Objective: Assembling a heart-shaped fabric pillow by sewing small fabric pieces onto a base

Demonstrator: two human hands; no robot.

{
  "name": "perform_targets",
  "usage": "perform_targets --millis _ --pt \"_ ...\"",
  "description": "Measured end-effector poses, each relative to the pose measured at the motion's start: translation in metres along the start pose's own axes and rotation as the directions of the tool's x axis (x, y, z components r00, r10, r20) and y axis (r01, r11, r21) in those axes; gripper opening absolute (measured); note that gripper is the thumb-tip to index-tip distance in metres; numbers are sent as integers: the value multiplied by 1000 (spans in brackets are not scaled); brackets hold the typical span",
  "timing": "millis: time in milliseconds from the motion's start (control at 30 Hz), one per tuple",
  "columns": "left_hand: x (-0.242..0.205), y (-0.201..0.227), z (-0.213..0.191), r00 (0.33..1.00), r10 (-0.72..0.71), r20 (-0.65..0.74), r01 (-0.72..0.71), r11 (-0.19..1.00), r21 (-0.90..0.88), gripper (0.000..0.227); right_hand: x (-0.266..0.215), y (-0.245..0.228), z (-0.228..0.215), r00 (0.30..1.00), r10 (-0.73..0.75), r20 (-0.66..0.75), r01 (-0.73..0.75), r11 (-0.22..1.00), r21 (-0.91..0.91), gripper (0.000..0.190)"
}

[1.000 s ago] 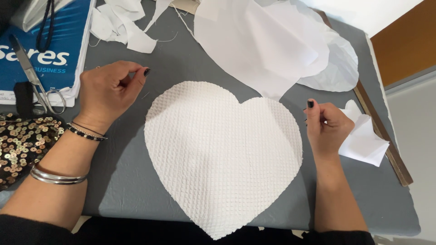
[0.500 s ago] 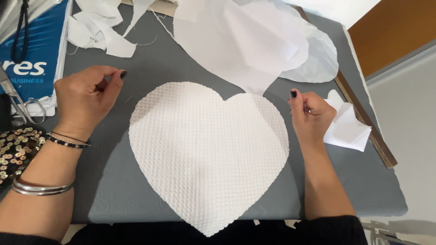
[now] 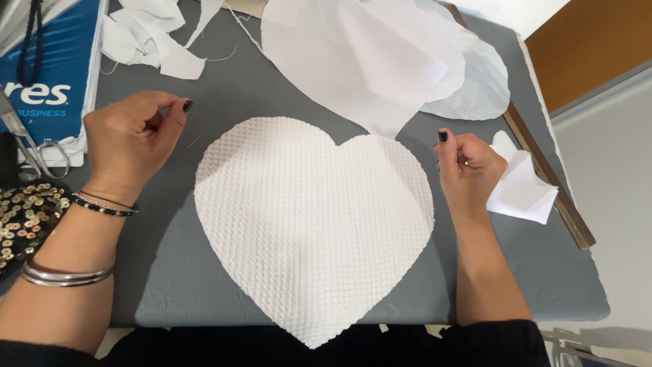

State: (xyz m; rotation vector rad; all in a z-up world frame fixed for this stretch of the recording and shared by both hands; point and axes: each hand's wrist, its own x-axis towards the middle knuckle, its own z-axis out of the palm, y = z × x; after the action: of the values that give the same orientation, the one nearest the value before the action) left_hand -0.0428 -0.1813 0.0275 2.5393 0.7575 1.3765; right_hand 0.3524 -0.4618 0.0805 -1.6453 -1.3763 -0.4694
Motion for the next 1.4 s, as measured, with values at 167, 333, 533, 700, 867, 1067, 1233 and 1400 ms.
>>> perform_targets --millis 167,333,533,700,867,1067,1233,1400 --pt "1 -1 0 1000 -4 5 4 1000 2 6 0 -2 0 1000 22 15 -22 1000 15 47" --pt "3 -4 1 999 38 -1 -38 997 62 8 1 -6 -3 998 45 32 -46 999 11 44" --pt "1 -3 -4 996 40 76 -50 990 135 14 -2 -9 -5 997 -17 72 17 1000 0 43" --pt "3 -6 1 998 1 63 -6 997 71 14 -1 -10 -4 999 15 51 -17 999 29 67" --pt "4 -4 -1 998 25 54 -30 995 99 15 -1 -7 -4 998 40 55 -42 998 37 65" --pt "15 6 -5 997 -7 74 1 997 78 23 -3 -9 -5 997 15 75 -18 999 37 62" --pt "15 12 -6 998 -17 64 16 1000 12 23 -2 -17 -3 997 33 63 -39 995 97 72" --pt "15 14 -5 1000 -14 7 14 997 -72 13 -2 -16 -3 997 30 76 -32 999 35 71"
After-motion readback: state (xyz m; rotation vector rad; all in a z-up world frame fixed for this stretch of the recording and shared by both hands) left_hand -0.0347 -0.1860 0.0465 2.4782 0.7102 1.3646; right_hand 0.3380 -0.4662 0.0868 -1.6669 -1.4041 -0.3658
